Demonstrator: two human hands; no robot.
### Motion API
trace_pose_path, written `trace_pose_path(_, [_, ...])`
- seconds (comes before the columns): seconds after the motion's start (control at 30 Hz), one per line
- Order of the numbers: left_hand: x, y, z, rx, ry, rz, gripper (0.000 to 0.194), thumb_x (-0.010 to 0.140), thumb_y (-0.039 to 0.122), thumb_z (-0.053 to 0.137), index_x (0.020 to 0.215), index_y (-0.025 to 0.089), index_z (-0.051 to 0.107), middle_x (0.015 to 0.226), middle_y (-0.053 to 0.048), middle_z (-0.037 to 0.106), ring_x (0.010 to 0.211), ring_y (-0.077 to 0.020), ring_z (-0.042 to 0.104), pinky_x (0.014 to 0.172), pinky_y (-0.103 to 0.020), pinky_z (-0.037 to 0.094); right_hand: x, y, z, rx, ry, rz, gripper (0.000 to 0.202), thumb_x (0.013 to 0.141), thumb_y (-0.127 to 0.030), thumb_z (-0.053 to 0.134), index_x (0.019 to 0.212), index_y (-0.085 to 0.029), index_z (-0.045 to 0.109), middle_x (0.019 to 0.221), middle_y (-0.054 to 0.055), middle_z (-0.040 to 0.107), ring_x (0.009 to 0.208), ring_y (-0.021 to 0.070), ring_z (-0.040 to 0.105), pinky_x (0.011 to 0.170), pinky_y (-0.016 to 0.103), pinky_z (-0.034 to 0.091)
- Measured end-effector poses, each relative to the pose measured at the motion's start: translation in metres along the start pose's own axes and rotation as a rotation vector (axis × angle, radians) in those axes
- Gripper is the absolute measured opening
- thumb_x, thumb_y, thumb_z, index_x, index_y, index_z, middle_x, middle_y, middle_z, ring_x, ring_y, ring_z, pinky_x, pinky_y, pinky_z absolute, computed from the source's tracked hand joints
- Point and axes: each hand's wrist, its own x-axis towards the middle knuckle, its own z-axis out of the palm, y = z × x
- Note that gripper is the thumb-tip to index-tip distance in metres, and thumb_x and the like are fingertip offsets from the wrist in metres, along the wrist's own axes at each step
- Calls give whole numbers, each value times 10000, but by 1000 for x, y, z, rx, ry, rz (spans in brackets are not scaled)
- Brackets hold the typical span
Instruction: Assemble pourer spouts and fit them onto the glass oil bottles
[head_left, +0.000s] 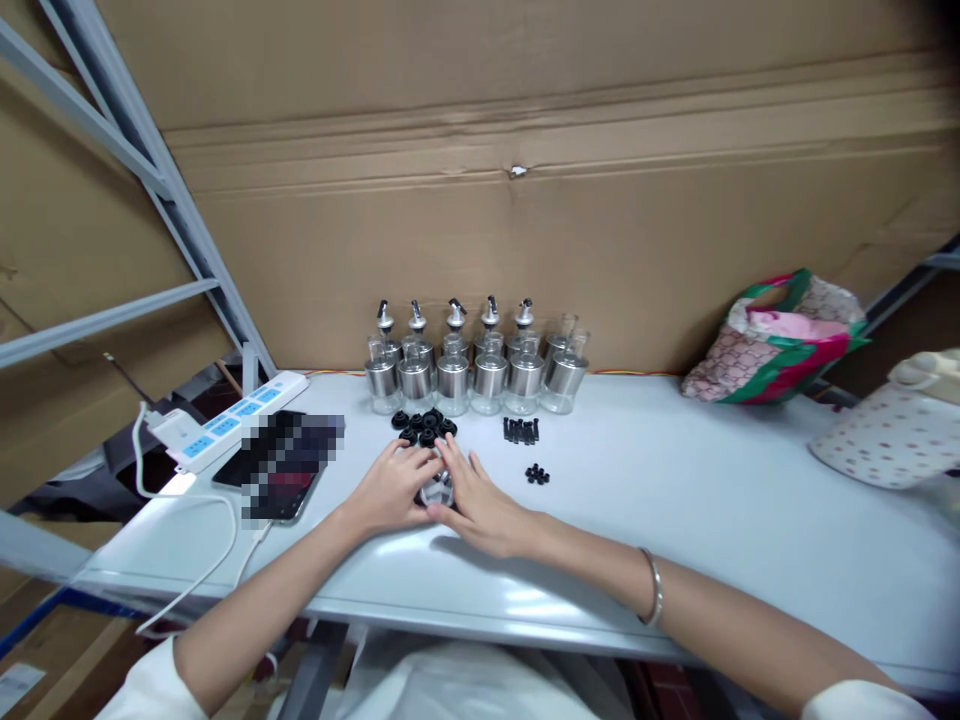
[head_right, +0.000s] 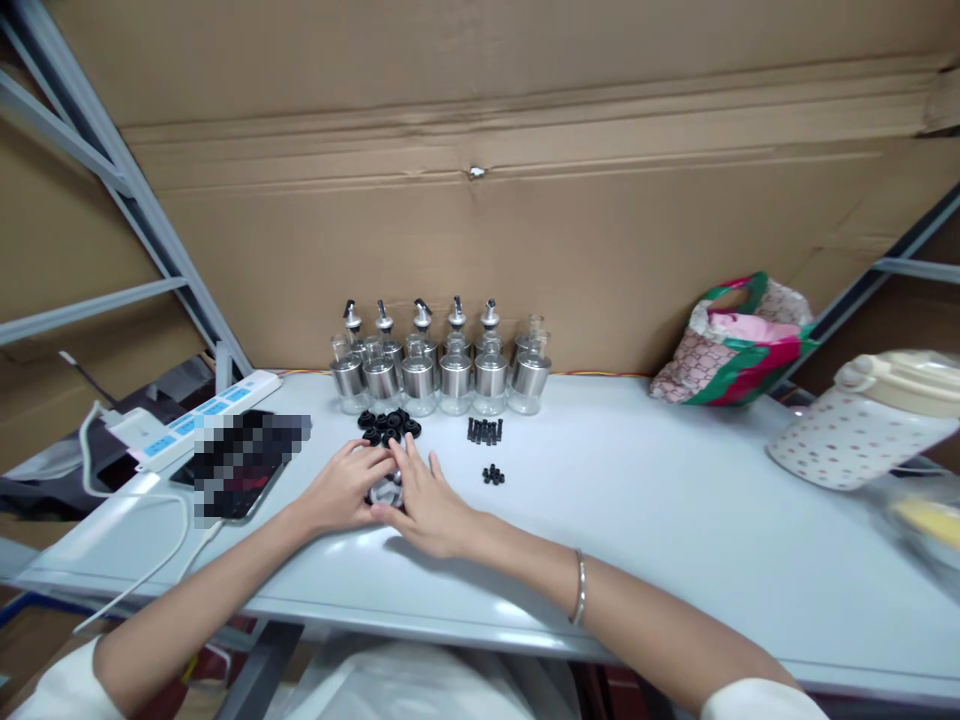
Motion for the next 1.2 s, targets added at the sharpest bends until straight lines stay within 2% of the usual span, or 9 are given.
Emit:
trace_pose_path(0.27, [-1, 0, 4, -26, 62, 20, 688, 755, 664, 496, 1206, 146, 531, 1191, -163, 600, 1089, -299, 560, 994, -482, 360, -4, -6, -12, -115, 3, -68, 978, 860, -670, 372, 1489, -56, -58, 1539, 247, -103, 1426, 294, -144, 1138, 579, -14])
trace_pose_path(0.37, [-1, 6, 6, 16, 100, 33, 710, 763, 673, 501, 1242, 149, 523, 1265, -184, 558, 1177, -317, 513, 1016, -498, 339, -4, -5, -26, -139, 117, -143, 944, 858, -668, 381, 1496, -102, -25, 1551, 234, -71, 1437, 304, -101, 1131, 599, 10])
trace_pose_path(0.5, [1, 15, 3, 73, 76, 118, 580, 855, 574, 471, 1301, 204, 492, 1364, -162, 504, 1284, -321, 437, 1034, -508, 309, 9, 5, -70, -87, 596, -240, 681, 915, -553, 372, 1464, -216, 149, 1568, 163, 98, 1453, 256, 88, 1149, 563, 116])
trace_pose_path(0.6, [3, 18, 1, 86, 36, 170, 468, 894, 499, 453, 1248, 202, 528, 1349, -144, 528, 1298, -309, 433, 1044, -497, 303, 28, 27, -127, 23, 1068, -134, 524, 904, -368, 451, 1373, -205, 284, 1472, 171, 319, 1387, 220, 294, 1138, 478, 246])
trace_pose_path(0.63, [3, 19, 1, 88, 33, 180, 431, 904, 474, 447, 1215, 192, 545, 1330, -142, 544, 1294, -307, 440, 1042, -495, 308, 35, 37, -147, 86, 1131, -63, 518, 886, -303, 466, 1359, -189, 287, 1436, 181, 363, 1349, 216, 359, 1117, 460, 292])
trace_pose_path(0.73, [4, 18, 0, 97, 45, 185, 313, 931, 372, 425, 1128, 183, 577, 1277, -130, 584, 1267, -288, 475, 1027, -479, 338, 57, 69, -199, 161, 1070, 198, 508, 788, -180, 544, 1264, -120, 378, 1344, 213, 454, 1275, 236, 445, 1048, 417, 375])
trace_pose_path(0.8, [4, 18, -1, 113, 58, 178, 276, 935, 329, 419, 1102, 184, 583, 1253, -123, 600, 1248, -278, 496, 1024, -474, 352, 68, 87, -217, 187, 1007, 281, 497, 709, -191, 641, 1160, -81, 462, 1200, 229, 552, 1118, 270, 558, 943, 426, 451])
trace_pose_path(1.0, [2, 44, 2, 163, 179, 300, 329, 908, 297, 455, 1199, 166, 532, 1328, -140, 554, 1306, -282, 441, 1119, -521, 247, 90, 118, -211, 194, 894, 376, 176, 719, -273, 650, 691, -130, 551, 687, 68, 609, 695, 163, 608, 690, 324, 493])
trace_pose_path(1.2, [10, 81, 19, -46, 223, 431, 292, 880, 228, 467, 1160, 171, 531, 1293, -110, 580, 1327, -241, 411, 1151, -463, 246, 90, 103, -217, 31, 1136, 325, 211, 768, -369, 616, 710, -176, 553, 727, 99, 618, 799, 235, 625, 778, 419, 490])
